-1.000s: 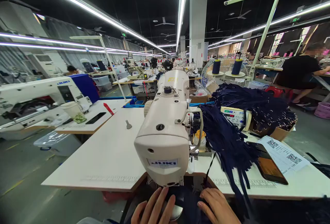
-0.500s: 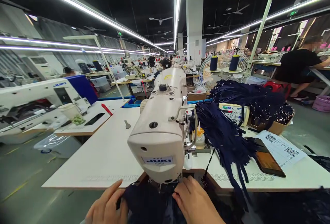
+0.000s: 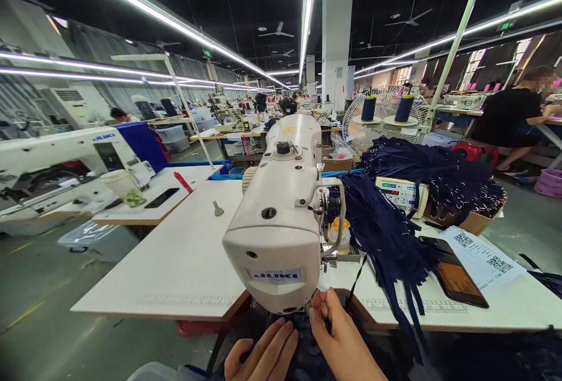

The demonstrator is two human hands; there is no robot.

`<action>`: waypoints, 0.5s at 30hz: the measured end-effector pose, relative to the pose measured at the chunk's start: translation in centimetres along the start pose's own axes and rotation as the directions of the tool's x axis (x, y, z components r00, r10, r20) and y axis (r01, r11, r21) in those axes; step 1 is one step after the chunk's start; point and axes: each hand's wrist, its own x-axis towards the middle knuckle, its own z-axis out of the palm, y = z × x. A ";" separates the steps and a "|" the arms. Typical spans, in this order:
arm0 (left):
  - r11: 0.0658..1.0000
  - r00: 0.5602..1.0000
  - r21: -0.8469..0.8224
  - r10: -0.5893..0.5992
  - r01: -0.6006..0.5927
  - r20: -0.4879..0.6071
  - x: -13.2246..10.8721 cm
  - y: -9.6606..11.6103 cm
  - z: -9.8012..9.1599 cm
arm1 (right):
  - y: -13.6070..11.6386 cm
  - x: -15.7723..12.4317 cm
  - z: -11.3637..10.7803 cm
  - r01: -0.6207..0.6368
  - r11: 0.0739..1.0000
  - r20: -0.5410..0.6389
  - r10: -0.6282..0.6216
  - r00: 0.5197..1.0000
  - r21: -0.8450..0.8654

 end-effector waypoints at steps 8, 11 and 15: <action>0.996 0.998 0.062 0.055 -0.057 0.020 -0.7 -0.8 0.4 | -1.6 0.7 -0.1 0.035 0.989 -0.001 -0.035 0.999 -0.145; 0.993 0.997 0.090 0.077 -0.079 0.031 -0.8 -0.8 0.4 | -1.4 0.7 -0.1 0.035 0.983 -0.003 -0.036 0.999 -0.181; 0.997 0.998 0.070 0.034 -0.038 0.062 -0.4 -0.5 -0.2 | -0.6 0.6 -0.2 0.034 0.976 0.010 -0.032 0.999 -0.213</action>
